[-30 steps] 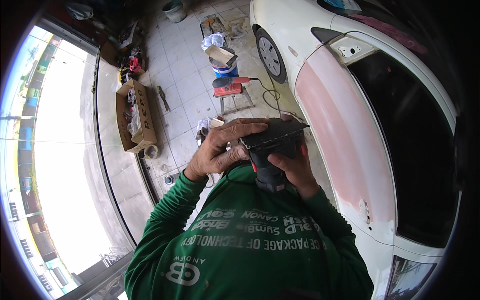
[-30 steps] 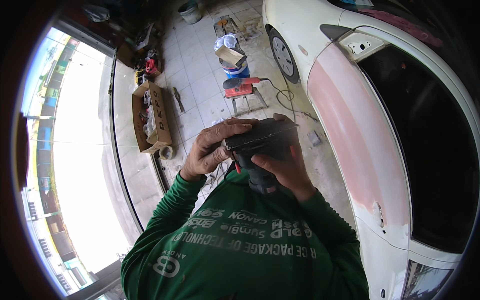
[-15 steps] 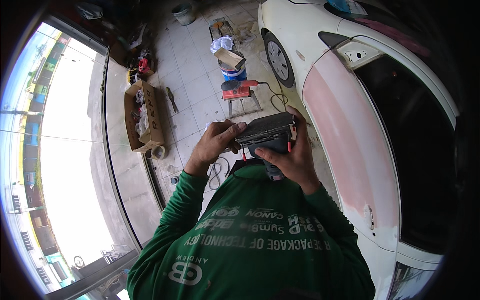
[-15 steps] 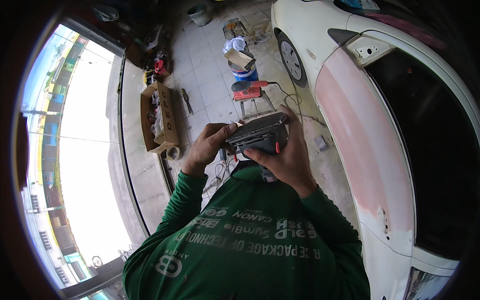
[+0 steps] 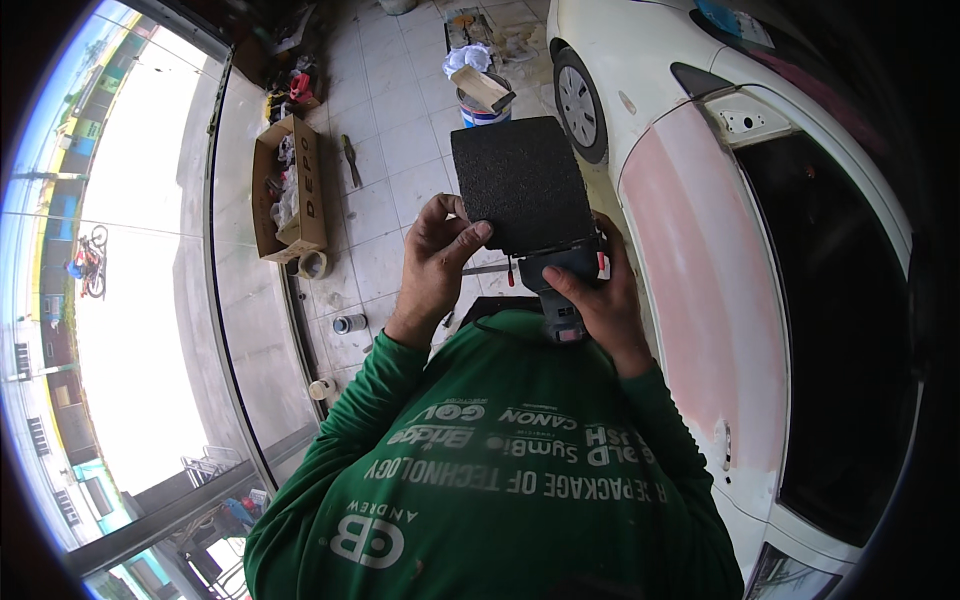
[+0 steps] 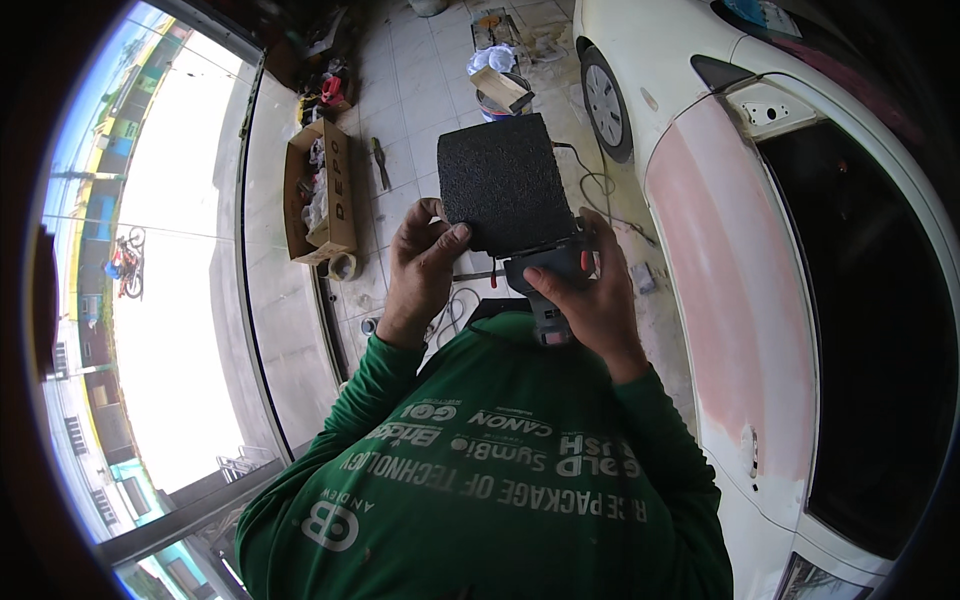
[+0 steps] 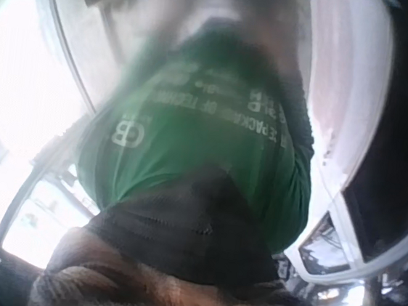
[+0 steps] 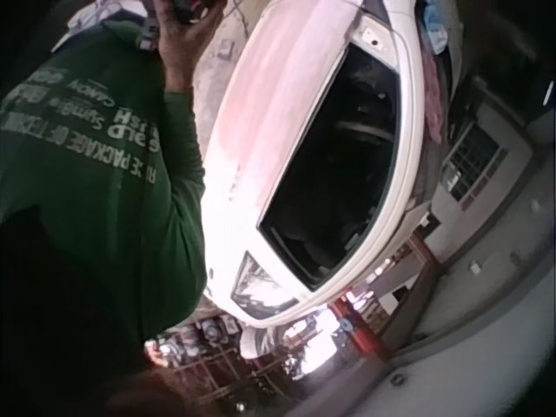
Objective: The person uses a red electric sander to smooth a pink primer patch on a white car door. They then switch to a black sander, attach a sanding pad, and continue sanding the same area.
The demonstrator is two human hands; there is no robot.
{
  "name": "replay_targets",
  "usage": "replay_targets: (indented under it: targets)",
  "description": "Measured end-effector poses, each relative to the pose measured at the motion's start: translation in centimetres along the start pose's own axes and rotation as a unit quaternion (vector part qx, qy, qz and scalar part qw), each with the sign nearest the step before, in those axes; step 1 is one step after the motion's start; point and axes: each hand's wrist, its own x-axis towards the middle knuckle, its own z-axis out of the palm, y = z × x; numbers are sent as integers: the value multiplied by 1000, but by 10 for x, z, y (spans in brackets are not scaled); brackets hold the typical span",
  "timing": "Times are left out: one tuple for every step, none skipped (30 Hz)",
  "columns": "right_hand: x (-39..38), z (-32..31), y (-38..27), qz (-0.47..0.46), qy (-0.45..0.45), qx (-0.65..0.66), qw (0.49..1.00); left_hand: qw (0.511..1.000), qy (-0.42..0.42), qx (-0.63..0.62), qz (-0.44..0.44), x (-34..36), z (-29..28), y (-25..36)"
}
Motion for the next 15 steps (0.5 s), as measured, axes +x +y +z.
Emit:
replay_targets:
  targets:
    - [0,0,-1,10,0,23,1000,1000,1,-21,9,2,0,-5]
    - [0,1,-3,20,1,46,999,999,14,-32,13,1,1,-9]
    - [0,2,-4,25,-4,54,998,999,26,-43,16,-1,2,-13]
    - [-1,2,-5,30,-6,60,998,998,36,-56,19,-1,5,-13]
    - [-1,1,-7,35,-7,66,997,998,31,-54,20,-1,2,-17]
    - [0,1,-6,31,-12,53,998,998,34,-53,14,-1,1,-17]
    - [1,0,-4,27,-16,41,999,998,36,-52,7,-2,4,-15]
    - [2,-1,-3,23,-20,28,999,998,37,-51,0,-2,7,-12]
    - [1,-1,-3,23,-12,17,1000,998,30,-46,1,-1,9,-11]
    - [0,0,-5,23,-7,7,1000,999,25,-41,3,-2,10,-8]
    - [-1,1,-6,22,-1,-3,1000,999,21,-35,5,-2,11,-8]
    - [-1,2,-8,42,-3,32,999,999,16,-28,5,-2,9,-10]
    - [-1,3,-11,63,-6,66,996,1000,11,-21,3,-3,7,-13]
    - [-1,5,-13,84,-10,100,991,1000,8,-15,2,-4,6,-16]
    - [-1,5,-16,81,-10,98,992,1000,11,-26,7,-5,6,-18]
